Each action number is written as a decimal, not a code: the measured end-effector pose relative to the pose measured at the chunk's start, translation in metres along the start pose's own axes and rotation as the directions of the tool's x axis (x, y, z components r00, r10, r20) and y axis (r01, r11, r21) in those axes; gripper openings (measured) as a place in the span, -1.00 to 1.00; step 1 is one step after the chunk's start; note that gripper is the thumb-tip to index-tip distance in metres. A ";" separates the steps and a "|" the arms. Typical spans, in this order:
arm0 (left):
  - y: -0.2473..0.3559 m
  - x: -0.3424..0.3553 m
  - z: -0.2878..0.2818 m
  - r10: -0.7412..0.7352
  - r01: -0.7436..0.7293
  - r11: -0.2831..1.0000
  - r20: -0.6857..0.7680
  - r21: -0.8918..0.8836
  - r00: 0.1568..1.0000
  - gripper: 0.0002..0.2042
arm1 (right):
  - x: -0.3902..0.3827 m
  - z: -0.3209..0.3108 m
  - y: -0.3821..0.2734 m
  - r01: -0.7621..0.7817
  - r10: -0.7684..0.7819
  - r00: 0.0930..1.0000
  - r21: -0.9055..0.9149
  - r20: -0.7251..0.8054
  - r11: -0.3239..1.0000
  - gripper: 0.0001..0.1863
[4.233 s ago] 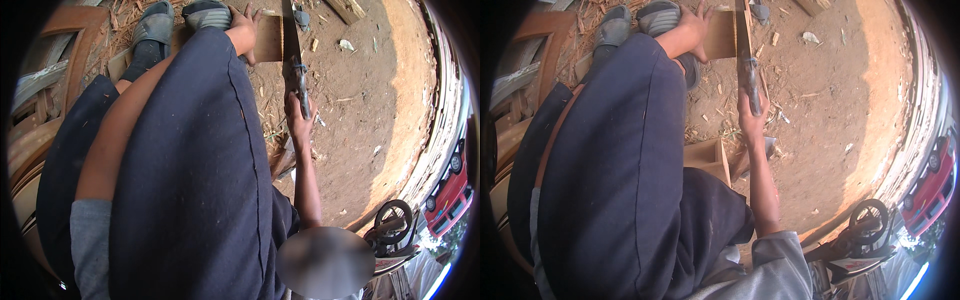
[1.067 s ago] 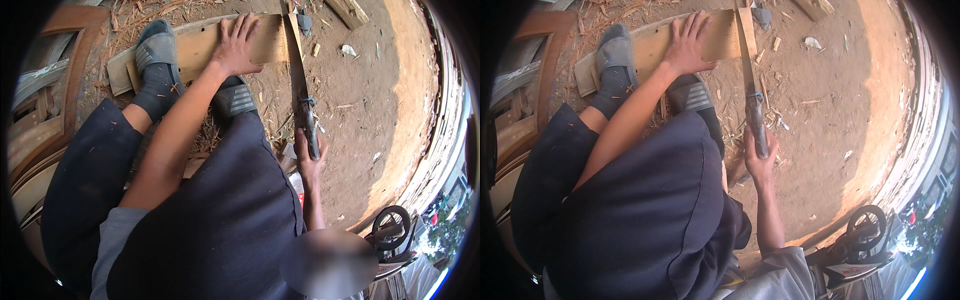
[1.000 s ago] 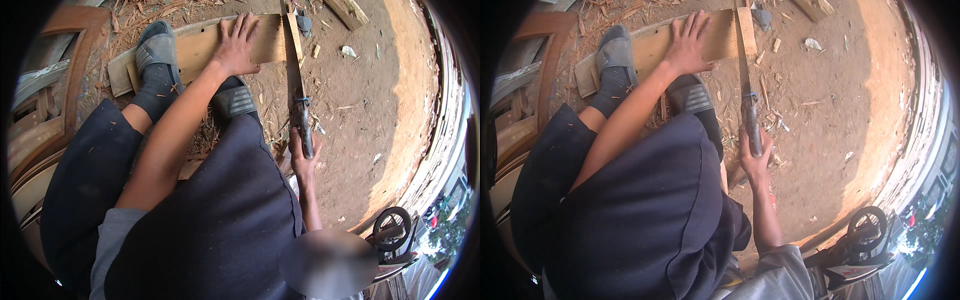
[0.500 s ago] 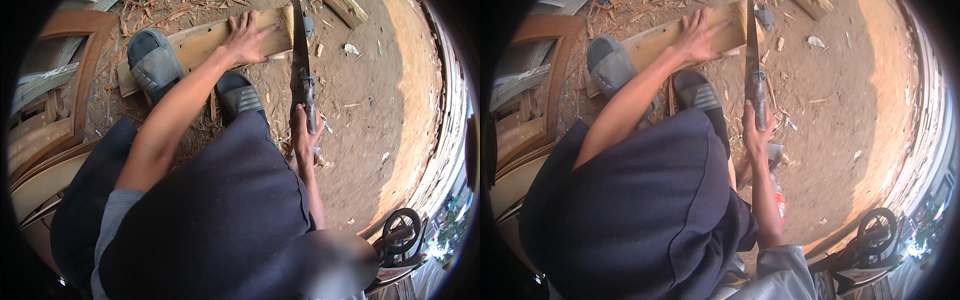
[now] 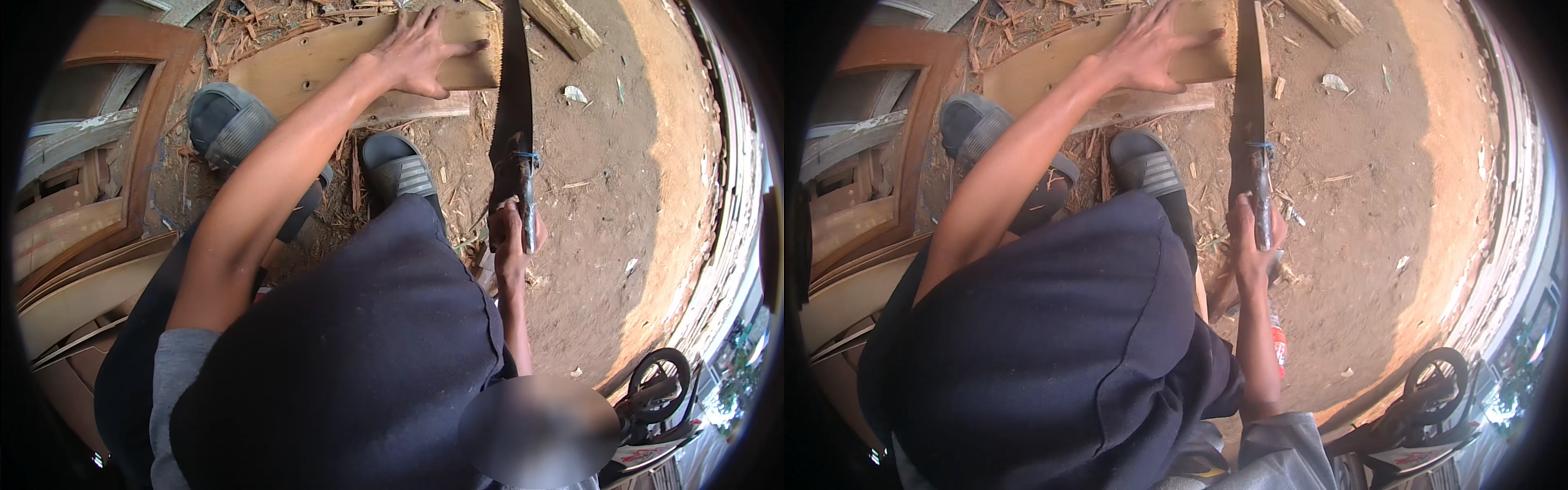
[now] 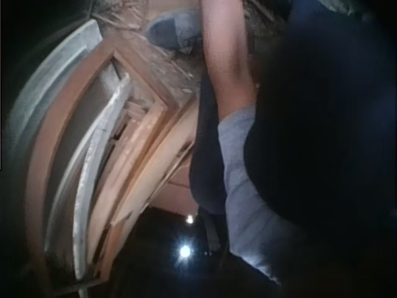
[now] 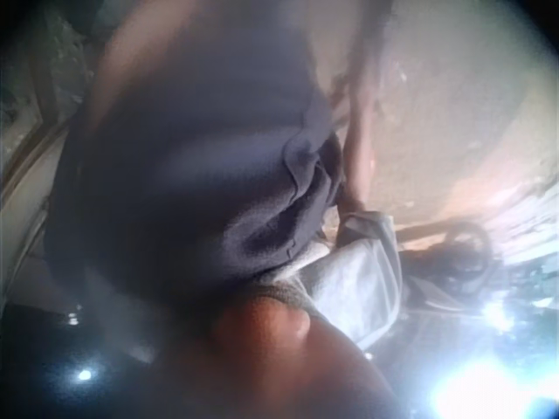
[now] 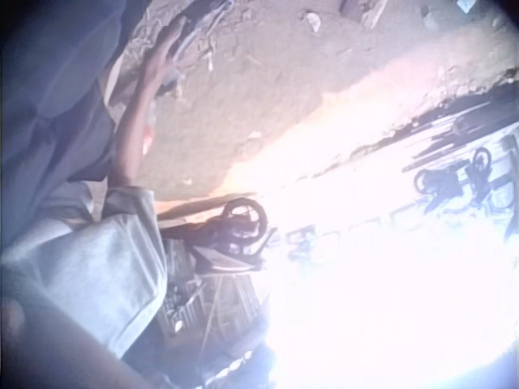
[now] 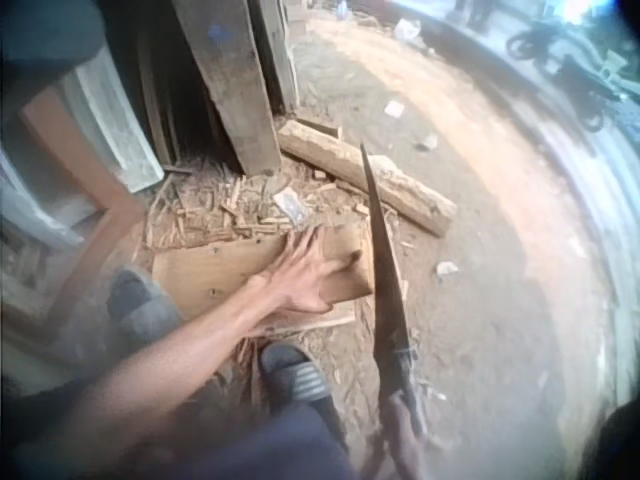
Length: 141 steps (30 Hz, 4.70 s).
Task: The person sits on the ground and uses a hand saw to cut a small wooden plank. They hold the wood steady with one hand and saw with the other, producing sawdust as they work.
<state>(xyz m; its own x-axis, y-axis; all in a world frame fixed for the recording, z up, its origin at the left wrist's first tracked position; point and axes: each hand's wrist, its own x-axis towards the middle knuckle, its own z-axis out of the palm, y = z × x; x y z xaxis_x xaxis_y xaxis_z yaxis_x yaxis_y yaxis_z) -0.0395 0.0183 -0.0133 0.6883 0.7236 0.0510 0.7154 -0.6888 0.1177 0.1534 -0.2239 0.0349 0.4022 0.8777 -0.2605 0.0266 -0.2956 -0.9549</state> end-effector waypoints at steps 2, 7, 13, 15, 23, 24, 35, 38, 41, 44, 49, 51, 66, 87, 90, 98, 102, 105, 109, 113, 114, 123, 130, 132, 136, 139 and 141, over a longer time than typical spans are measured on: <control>-0.006 0.000 -0.001 -0.046 0.036 0.997 0.167 0.063 0.985 -0.11 | 0.005 0.003 0.003 -0.067 0.066 0.995 0.021 0.075 0.997 -0.74; -0.002 -0.021 0.029 -0.065 0.071 0.997 0.158 -0.031 0.985 -0.09 | -0.001 0.005 0.020 -0.113 0.118 0.988 -0.053 0.098 0.992 -0.71; -0.001 -0.035 0.060 -0.137 0.130 0.990 -0.133 -0.062 0.982 -0.13 | 0.011 0.004 0.026 -0.054 0.080 0.987 -0.179 0.140 0.982 -0.73; -0.001 -0.032 0.067 -0.178 0.164 0.983 -0.210 -0.083 0.961 -0.15 | 0.023 0.006 0.022 -0.019 0.053 0.986 -0.205 0.160 0.979 -0.72; 0.007 -0.013 0.059 -0.340 0.271 0.926 -0.270 -0.263 0.901 -0.44 | 0.056 0.020 0.022 -0.098 0.095 0.988 0.020 0.123 0.995 -0.70; 0.005 -0.009 0.061 -0.372 0.303 0.922 -0.340 -0.240 0.864 -0.54 | 0.052 0.017 0.024 -0.079 0.079 0.988 -0.011 0.132 0.997 -0.72; 0.009 -0.005 0.068 -0.426 0.423 0.904 -0.223 -0.064 0.877 -0.51 | 0.004 0.000 -0.037 -0.148 0.185 0.970 -0.222 0.156 0.964 -0.71; 0.003 -0.006 0.071 -0.455 0.451 0.889 -0.046 -0.076 0.889 -0.32 | 0.000 -0.002 -0.056 -0.233 0.263 0.955 -0.200 0.139 0.952 -0.73; 0.002 -0.006 0.058 -0.487 0.506 0.854 0.150 -0.123 0.860 -0.31 | -0.022 -0.018 -0.070 -0.184 0.214 0.969 -0.215 0.126 0.959 -0.74; -0.002 0.004 0.045 -0.461 0.517 0.803 0.241 -0.296 0.854 -0.34 | -0.016 -0.015 -0.066 -0.192 0.206 0.977 -0.190 0.058 0.963 -0.73; -0.009 0.021 0.024 -0.431 0.576 0.794 0.487 -0.196 0.760 -0.31 | -0.006 -0.011 -0.058 -0.112 0.158 0.975 -0.263 0.158 0.958 -0.70; -0.005 0.026 -0.001 -0.446 0.556 0.830 0.549 -0.042 0.707 -0.31 | -0.011 -0.014 -0.067 -0.119 0.175 0.973 -0.321 0.150 0.940 -0.70; 0.050 0.026 -0.001 -0.486 0.236 0.843 0.495 0.483 0.721 0.41 | 0.006 -0.015 -0.035 -0.141 0.172 0.974 -0.200 0.145 0.969 -0.72; 0.053 0.032 0.008 -0.524 0.258 0.811 0.457 0.524 0.719 0.37 | -0.017 -0.009 0.025 -0.093 0.107 0.989 -0.134 0.106 0.987 -0.75; 0.048 0.018 0.014 -0.540 0.278 0.795 0.421 0.539 0.729 0.38 | -0.020 0.004 0.022 -0.097 0.108 0.990 -0.112 0.090 0.989 -0.74; 0.046 0.025 0.012 -0.573 0.317 0.787 0.438 0.529 0.693 0.40 | 0.063 0.039 0.013 -0.039 0.035 0.982 0.018 0.186 0.999 -0.72; 0.055 0.028 0.021 -0.499 0.249 0.814 0.412 0.525 0.762 0.36 | 0.054 0.012 0.023 -0.042 0.057 0.985 -0.096 0.161 0.994 -0.72; 0.050 0.023 0.004 -0.517 0.232 0.795 0.426 0.560 0.742 0.35 | 0.011 -0.008 0.032 0.029 -0.005 0.986 -0.139 0.167 0.990 -0.72; 0.050 0.026 0.009 -0.554 0.300 0.803 0.459 0.514 0.695 0.41 | 0.046 0.013 0.023 -0.083 0.088 0.980 -0.039 0.177 0.996 -0.76; 0.046 0.024 0.032 -0.552 0.319 0.793 0.389 0.519 0.738 0.40 | 0.072 0.038 0.014 -0.024 0.034 0.979 -0.049 0.200 0.998 -0.76; 0.044 0.026 0.026 -0.548 0.312 0.801 0.414 0.512 0.727 0.41 | 0.070 0.038 0.016 -0.018 0.031 0.977 -0.060 0.211 0.998 -0.76; 0.046 0.028 0.032 -0.583 0.345 0.780 0.405 0.523 0.704 0.44 | 0.074 0.040 -0.009 -0.044 0.068 0.978 -0.122 0.199 0.992 -0.73; 0.052 0.024 0.009 -0.521 0.245 0.791 0.408 0.561 0.749 0.38 | 0.011 -0.011 0.015 0.001 0.041 0.977 -0.193 0.211 0.981 -0.80; 0.052 0.025 0.008 -0.534 0.258 0.785 0.405 0.563 0.742 0.38 | 0.005 -0.016 0.001 -0.055 0.094 0.975 -0.190 0.203 0.980 -0.80; 0.043 0.026 0.033 -0.587 0.337 0.773 0.404 0.538 0.702 0.45 | 0.078 0.047 -0.007 0.003 0.027 0.980 -0.153 0.197 0.988 -0.77; 0.050 0.026 0.015 -0.541 0.301 0.814 0.461 0.497 0.703 0.44 | 0.057 0.035 -0.015 0.013 0.032 0.982 -0.241 0.185 0.971 -0.75; 0.044 0.020 0.011 -0.565 0.309 0.796 0.458 0.520 0.686 0.44 | 0.019 0.008 -0.002 0.013 0.026 0.976 -0.176 0.217 0.984 -0.80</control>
<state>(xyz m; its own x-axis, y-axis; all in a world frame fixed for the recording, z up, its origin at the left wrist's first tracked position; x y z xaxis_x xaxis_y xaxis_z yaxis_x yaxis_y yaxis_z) 0.0066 0.0017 -0.0184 0.1226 0.8652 -0.4863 0.8450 -0.3480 -0.4061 0.1533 -0.2036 0.0310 0.1944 0.9307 -0.3098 0.1927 -0.3460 -0.9182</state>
